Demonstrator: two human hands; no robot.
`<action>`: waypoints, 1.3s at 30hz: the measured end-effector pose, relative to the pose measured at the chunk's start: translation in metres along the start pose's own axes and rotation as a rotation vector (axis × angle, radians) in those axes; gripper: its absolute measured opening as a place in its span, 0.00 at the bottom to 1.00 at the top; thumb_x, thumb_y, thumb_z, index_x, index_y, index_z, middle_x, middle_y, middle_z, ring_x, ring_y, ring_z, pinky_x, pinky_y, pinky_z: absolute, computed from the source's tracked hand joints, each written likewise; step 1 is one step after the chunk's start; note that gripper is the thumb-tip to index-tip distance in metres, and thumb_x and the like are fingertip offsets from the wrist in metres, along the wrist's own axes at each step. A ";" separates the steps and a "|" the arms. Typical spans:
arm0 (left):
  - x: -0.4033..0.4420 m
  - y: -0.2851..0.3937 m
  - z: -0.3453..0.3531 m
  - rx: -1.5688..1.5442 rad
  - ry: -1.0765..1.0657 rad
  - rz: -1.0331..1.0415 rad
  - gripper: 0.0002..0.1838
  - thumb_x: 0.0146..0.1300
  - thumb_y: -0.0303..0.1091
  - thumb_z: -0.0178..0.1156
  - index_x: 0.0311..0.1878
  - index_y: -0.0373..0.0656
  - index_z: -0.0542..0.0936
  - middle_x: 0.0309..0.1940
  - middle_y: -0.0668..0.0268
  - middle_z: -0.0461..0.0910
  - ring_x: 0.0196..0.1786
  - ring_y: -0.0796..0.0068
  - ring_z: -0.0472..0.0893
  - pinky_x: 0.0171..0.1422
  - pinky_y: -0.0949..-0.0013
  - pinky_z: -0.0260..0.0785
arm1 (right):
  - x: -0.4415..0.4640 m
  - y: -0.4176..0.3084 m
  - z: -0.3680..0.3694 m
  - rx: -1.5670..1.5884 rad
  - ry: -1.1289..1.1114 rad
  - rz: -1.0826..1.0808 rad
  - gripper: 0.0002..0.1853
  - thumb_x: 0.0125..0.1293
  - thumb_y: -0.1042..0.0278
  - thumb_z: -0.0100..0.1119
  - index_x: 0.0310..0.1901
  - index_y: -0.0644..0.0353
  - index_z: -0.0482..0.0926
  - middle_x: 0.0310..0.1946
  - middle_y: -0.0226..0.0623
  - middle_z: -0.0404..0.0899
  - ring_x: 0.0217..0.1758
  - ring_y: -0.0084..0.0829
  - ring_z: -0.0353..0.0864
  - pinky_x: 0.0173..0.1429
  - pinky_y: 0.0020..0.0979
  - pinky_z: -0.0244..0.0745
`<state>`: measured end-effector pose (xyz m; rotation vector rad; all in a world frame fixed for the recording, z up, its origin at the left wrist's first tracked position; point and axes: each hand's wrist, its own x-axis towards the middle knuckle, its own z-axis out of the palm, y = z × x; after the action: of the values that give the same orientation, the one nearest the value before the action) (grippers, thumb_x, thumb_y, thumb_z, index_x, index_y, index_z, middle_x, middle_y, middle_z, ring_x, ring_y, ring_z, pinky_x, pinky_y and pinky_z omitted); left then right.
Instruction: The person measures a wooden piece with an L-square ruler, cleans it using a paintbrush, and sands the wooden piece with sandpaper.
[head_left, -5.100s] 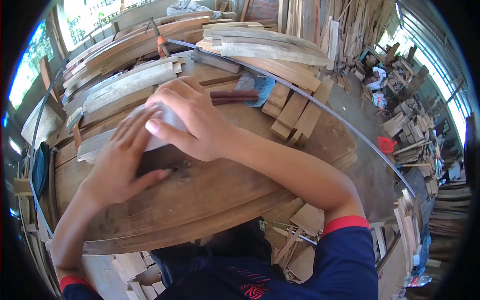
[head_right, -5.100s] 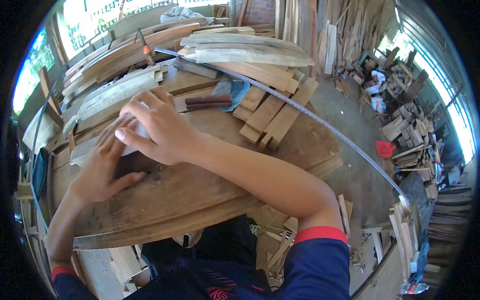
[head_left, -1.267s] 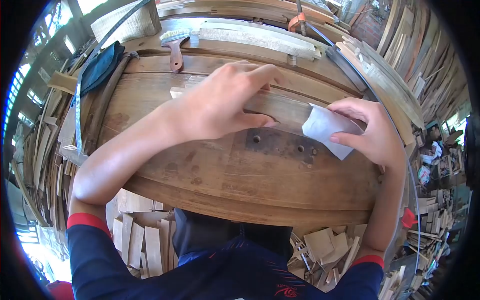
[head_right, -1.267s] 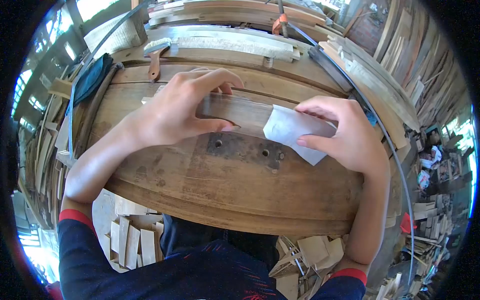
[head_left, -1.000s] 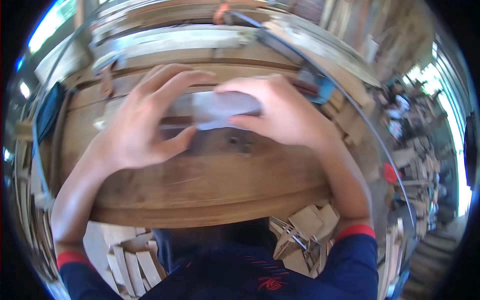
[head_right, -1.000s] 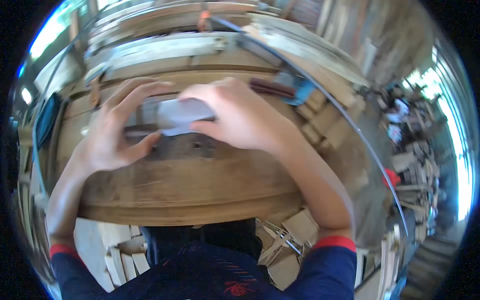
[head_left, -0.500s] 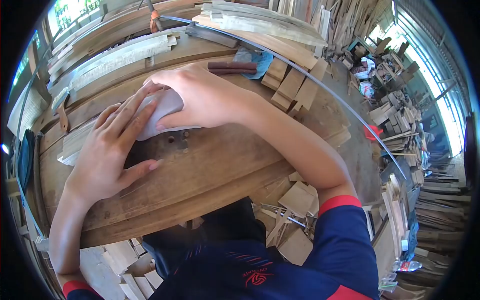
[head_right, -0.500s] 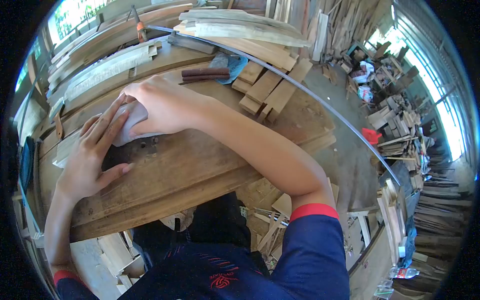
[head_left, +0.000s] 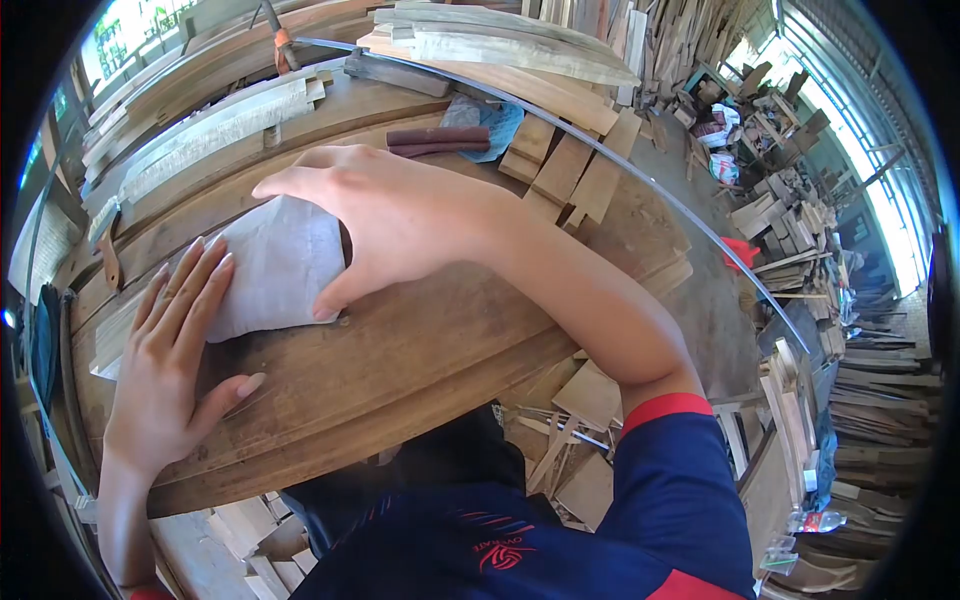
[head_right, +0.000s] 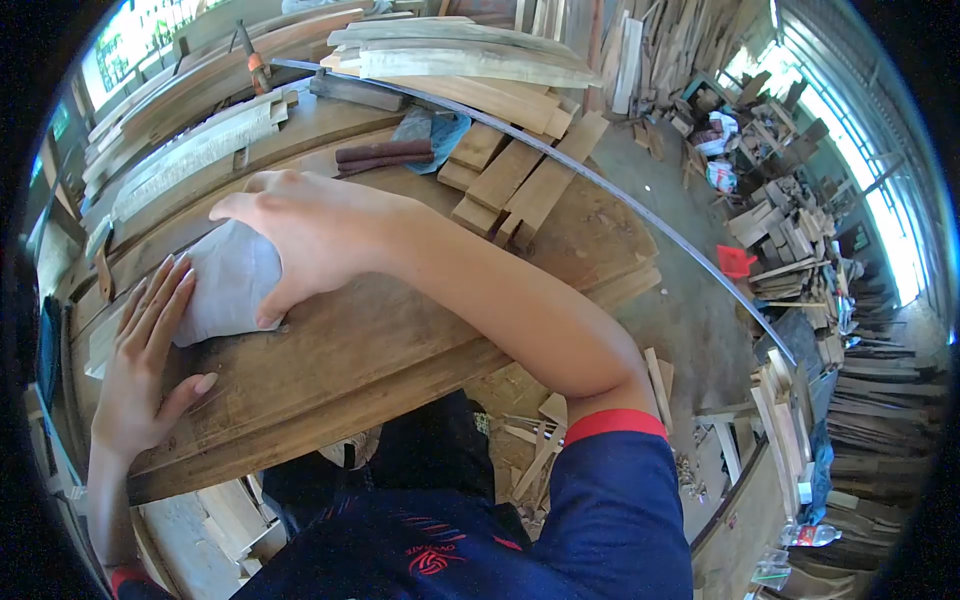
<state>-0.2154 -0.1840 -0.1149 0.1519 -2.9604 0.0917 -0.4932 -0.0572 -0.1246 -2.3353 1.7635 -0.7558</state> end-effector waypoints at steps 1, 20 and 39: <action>0.001 0.000 0.000 -0.011 0.000 -0.002 0.51 0.61 0.54 0.70 0.81 0.32 0.66 0.81 0.45 0.66 0.85 0.43 0.62 0.89 0.41 0.49 | -0.001 -0.001 0.000 0.011 0.007 -0.019 0.53 0.45 0.50 0.87 0.73 0.63 0.74 0.65 0.53 0.81 0.71 0.54 0.77 0.76 0.46 0.71; 0.004 -0.010 0.000 -0.214 0.055 -0.122 0.35 0.71 0.52 0.64 0.74 0.39 0.76 0.74 0.40 0.71 0.78 0.36 0.68 0.85 0.42 0.52 | 0.005 0.004 -0.004 0.183 0.194 -0.133 0.36 0.53 0.69 0.81 0.67 0.59 0.81 0.61 0.45 0.86 0.63 0.46 0.85 0.69 0.44 0.79; 0.001 -0.021 0.018 -0.422 0.429 -0.160 0.24 0.63 0.12 0.64 0.63 0.33 0.85 0.64 0.53 0.77 0.57 0.64 0.81 0.66 0.63 0.74 | 0.014 0.002 0.021 0.123 0.244 -0.199 0.27 0.63 0.70 0.75 0.64 0.64 0.81 0.66 0.47 0.82 0.65 0.51 0.84 0.71 0.46 0.79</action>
<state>-0.2169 -0.2059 -0.1312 0.2700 -2.4622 -0.4583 -0.4829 -0.0747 -0.1394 -2.4462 1.5284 -1.1905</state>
